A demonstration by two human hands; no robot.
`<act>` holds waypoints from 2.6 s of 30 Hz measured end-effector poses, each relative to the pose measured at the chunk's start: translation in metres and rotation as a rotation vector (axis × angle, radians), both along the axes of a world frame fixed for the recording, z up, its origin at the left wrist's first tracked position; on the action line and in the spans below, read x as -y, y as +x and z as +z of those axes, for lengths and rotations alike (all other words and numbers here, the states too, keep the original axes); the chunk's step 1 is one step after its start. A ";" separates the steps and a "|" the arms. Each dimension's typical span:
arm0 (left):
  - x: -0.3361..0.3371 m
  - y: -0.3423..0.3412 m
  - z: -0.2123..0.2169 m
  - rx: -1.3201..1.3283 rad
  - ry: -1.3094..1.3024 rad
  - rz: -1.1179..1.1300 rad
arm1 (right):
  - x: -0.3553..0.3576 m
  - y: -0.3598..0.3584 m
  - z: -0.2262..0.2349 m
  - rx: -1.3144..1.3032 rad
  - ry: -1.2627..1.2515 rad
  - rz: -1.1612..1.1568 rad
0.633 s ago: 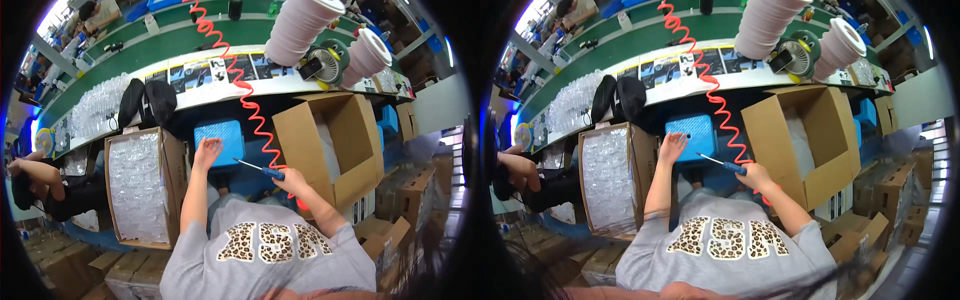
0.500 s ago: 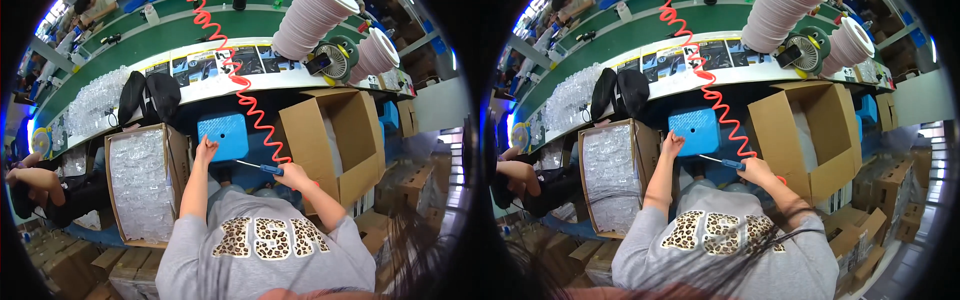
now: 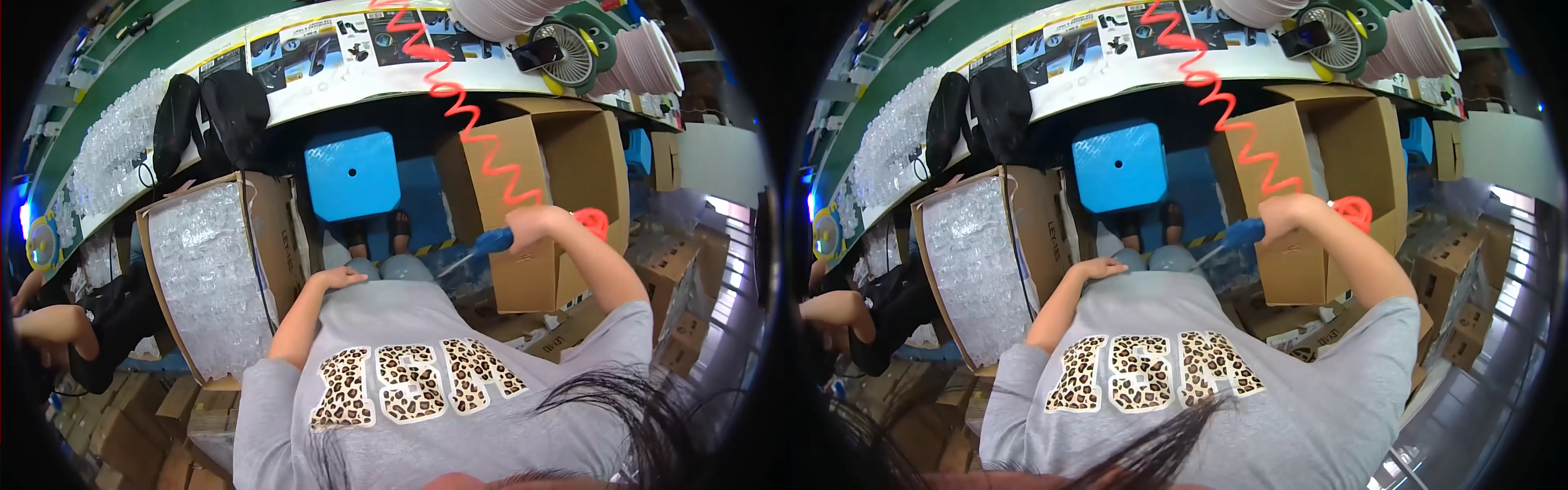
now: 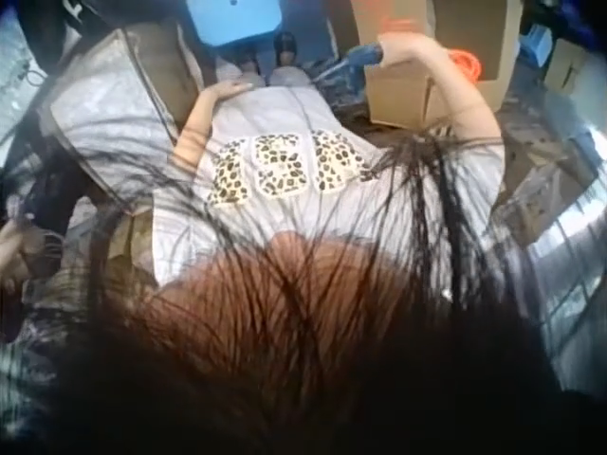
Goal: Cleaning white circular light fixture components with an air duster gun and packing them into a cardboard box.
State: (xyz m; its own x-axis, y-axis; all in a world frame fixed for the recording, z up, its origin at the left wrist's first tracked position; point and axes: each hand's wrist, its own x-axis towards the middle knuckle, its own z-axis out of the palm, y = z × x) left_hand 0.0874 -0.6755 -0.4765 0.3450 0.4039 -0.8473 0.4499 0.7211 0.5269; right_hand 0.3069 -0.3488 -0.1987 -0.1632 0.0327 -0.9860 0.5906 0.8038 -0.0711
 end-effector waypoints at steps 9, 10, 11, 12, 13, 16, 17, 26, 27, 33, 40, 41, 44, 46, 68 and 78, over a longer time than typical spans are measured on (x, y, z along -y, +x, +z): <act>-0.010 -0.025 -0.021 -0.197 0.130 -0.263 | -0.029 -0.009 0.001 0.021 -0.263 -0.148; -0.010 -0.021 -0.020 -0.199 0.127 -0.262 | -0.030 -0.007 -0.001 0.018 -0.264 -0.146; -0.010 -0.017 -0.019 -0.440 0.161 -0.017 | -0.029 -0.006 -0.001 -0.045 -0.053 0.015; -0.010 -0.015 -0.017 -0.676 0.193 0.231 | -0.027 -0.007 0.001 -0.109 0.159 0.174; -0.011 -0.012 -0.022 -0.717 0.222 0.292 | -0.028 -0.008 0.006 -0.111 0.158 0.173; -0.023 -0.004 -0.013 -0.746 0.201 0.345 | -0.018 -0.020 0.021 -0.339 -0.461 -0.704; -0.029 -0.002 -0.004 -0.741 0.205 0.335 | -0.009 -0.021 0.015 -0.371 -0.517 -0.754; -0.039 -0.002 -0.003 -0.745 0.254 0.317 | 0.014 -0.025 0.002 -0.506 -0.868 -0.869; -0.041 -0.002 -0.002 -0.722 0.236 0.256 | 0.018 -0.028 0.001 -0.581 -0.662 -0.683; -0.054 0.003 0.000 -0.692 0.260 -0.070 | 0.025 -0.032 0.005 -0.530 -0.621 -0.420; -0.070 0.012 0.009 -0.792 0.288 -0.536 | 0.020 -0.022 -0.017 -0.560 0.227 0.004; -0.070 0.014 0.009 -0.809 0.377 -0.530 | 0.023 -0.022 -0.007 -0.645 0.036 -0.203; -0.072 0.021 0.013 -0.835 0.490 -0.572 | 0.034 -0.024 -0.011 -0.736 0.034 -0.266; -0.075 0.028 0.024 -0.880 0.659 -0.631 | 0.034 -0.022 -0.023 -0.686 0.235 -0.071; -0.049 0.032 0.032 -0.729 0.829 -0.386 | -0.042 0.065 -0.005 0.094 -0.186 -0.093; -0.045 0.038 0.025 -0.284 0.296 -0.176 | -0.002 0.049 -0.032 -0.068 0.062 0.166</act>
State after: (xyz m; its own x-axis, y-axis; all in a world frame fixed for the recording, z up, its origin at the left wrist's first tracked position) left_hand 0.1250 -0.6309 -0.4517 0.2008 0.5988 -0.7753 0.7090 0.4573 0.5368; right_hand 0.3557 -0.3471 -0.2310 -0.2373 0.0606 -0.9695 0.4452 0.8939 -0.0531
